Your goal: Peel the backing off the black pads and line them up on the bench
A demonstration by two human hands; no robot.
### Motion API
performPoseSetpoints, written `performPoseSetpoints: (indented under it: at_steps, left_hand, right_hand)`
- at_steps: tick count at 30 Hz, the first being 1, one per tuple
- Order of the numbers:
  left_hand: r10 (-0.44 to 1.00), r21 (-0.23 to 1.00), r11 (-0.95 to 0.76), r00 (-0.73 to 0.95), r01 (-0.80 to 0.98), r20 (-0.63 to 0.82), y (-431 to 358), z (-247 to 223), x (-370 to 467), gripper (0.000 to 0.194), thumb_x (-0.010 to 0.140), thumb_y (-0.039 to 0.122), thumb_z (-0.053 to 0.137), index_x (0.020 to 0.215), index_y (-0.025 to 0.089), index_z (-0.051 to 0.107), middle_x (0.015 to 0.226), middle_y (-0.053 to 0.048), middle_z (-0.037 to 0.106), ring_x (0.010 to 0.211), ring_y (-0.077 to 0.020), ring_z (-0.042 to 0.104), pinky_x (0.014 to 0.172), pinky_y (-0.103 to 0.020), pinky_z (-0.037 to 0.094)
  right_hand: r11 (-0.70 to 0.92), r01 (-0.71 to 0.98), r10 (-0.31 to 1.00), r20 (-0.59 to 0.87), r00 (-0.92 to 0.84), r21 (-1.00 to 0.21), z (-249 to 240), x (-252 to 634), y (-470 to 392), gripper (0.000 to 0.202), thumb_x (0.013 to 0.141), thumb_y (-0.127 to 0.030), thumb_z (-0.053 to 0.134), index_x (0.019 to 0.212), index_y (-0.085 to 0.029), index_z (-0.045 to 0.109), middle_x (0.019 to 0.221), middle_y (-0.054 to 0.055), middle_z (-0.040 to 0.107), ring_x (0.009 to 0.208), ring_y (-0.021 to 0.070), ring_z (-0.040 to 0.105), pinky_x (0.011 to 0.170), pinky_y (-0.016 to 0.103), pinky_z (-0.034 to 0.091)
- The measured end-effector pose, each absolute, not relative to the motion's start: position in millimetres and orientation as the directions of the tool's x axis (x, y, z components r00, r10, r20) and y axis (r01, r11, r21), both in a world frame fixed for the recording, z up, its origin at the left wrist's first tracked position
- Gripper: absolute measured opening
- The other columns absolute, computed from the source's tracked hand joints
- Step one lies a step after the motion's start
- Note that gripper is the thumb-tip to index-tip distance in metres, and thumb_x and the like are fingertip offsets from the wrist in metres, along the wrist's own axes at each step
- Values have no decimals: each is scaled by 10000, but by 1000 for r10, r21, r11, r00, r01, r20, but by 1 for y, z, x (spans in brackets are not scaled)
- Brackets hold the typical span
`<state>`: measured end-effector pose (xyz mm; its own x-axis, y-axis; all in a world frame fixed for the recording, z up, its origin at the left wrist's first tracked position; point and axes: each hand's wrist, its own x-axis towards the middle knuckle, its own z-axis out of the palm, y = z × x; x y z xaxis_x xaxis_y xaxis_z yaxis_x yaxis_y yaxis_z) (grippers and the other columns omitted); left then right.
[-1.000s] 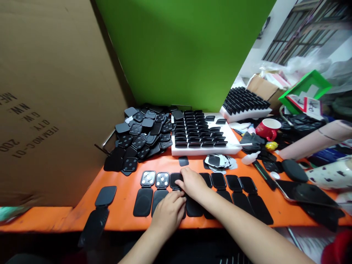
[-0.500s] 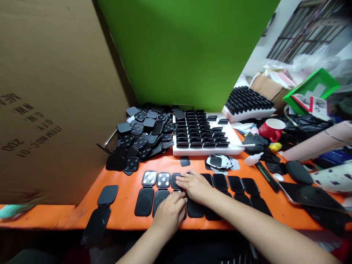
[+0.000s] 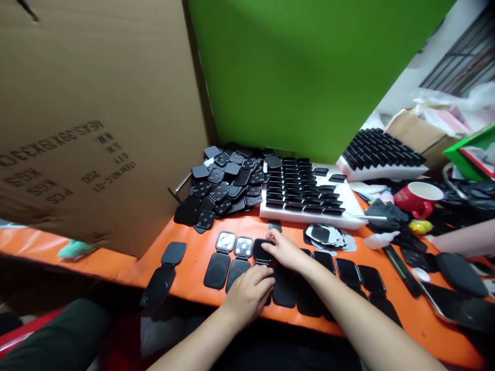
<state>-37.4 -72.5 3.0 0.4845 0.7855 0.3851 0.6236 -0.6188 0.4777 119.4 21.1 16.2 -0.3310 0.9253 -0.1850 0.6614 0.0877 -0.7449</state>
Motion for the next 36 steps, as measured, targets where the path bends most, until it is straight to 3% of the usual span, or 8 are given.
performPoseSetpoints:
  at_steps: [3,6,10,17,23,27,32,36]
  left_hand:
    - [929,706,-366,194,606,315,-65,15,-40,339,821,199,498,1159,203,507,1248,-116,486,1121,-241,480,929,-422,408]
    - [997,934,-10,79,358,-20,-49,29,-40,323,811,254,508,1127,190,519,1106,-88,582,934,-213,582,803,-373,478]
    - [973,959,92,181,267,-144,-36,35,-36,175,802,290,506,891,159,579,692,7,603,631,-140,586,558,-249,485]
    - [947,954,224,188,198,-261,-38,17,-31,254,769,402,524,800,152,496,620,38,498,506,-91,501,430,-184,412]
    - [951,955,172,211,243,-225,-35,17,-33,276,779,414,515,814,141,533,594,30,522,484,-102,504,429,-199,403]
    - [962,937,69,226,344,-154,-33,21,-40,267,790,370,519,903,145,607,666,-12,622,598,-156,593,539,-249,466]
    - [989,861,-80,148,502,6,-50,25,-49,289,841,329,448,1065,214,591,1023,-82,637,982,-244,565,872,-412,417]
    - [912,678,-357,396,642,106,-74,21,-48,360,808,295,515,1167,283,540,1277,-51,509,1184,-273,428,996,-497,303]
  right_hand:
    - [55,553,931,-158,-329,-831,17,121,6,139,862,-310,371,904,-200,444,760,-3,579,685,139,563,613,235,435]
    - [22,484,956,-123,-266,-875,18,119,-11,182,873,-336,347,929,-203,457,866,20,591,774,148,570,660,238,435]
    - [-36,467,983,-115,-142,-883,19,114,-29,258,865,-389,370,929,-182,510,814,50,612,748,181,575,637,263,422]
    - [-40,498,992,-94,-83,-866,23,107,-41,293,861,-387,385,757,-178,562,715,37,622,668,175,556,590,254,365]
    - [-43,508,983,-126,-131,-860,18,115,-39,330,874,-387,354,730,-176,564,643,15,600,601,152,538,536,232,356]
    - [-9,514,970,-133,-204,-858,21,125,-29,223,846,-346,429,799,-187,578,722,3,628,649,139,563,568,214,391]
    - [-4,600,966,-158,-204,-800,19,127,-5,275,876,-306,357,795,-176,586,699,24,637,640,148,583,575,224,406]
    - [16,702,975,-145,-169,-712,13,118,12,206,838,-282,447,882,-176,618,863,73,660,819,196,597,701,261,405]
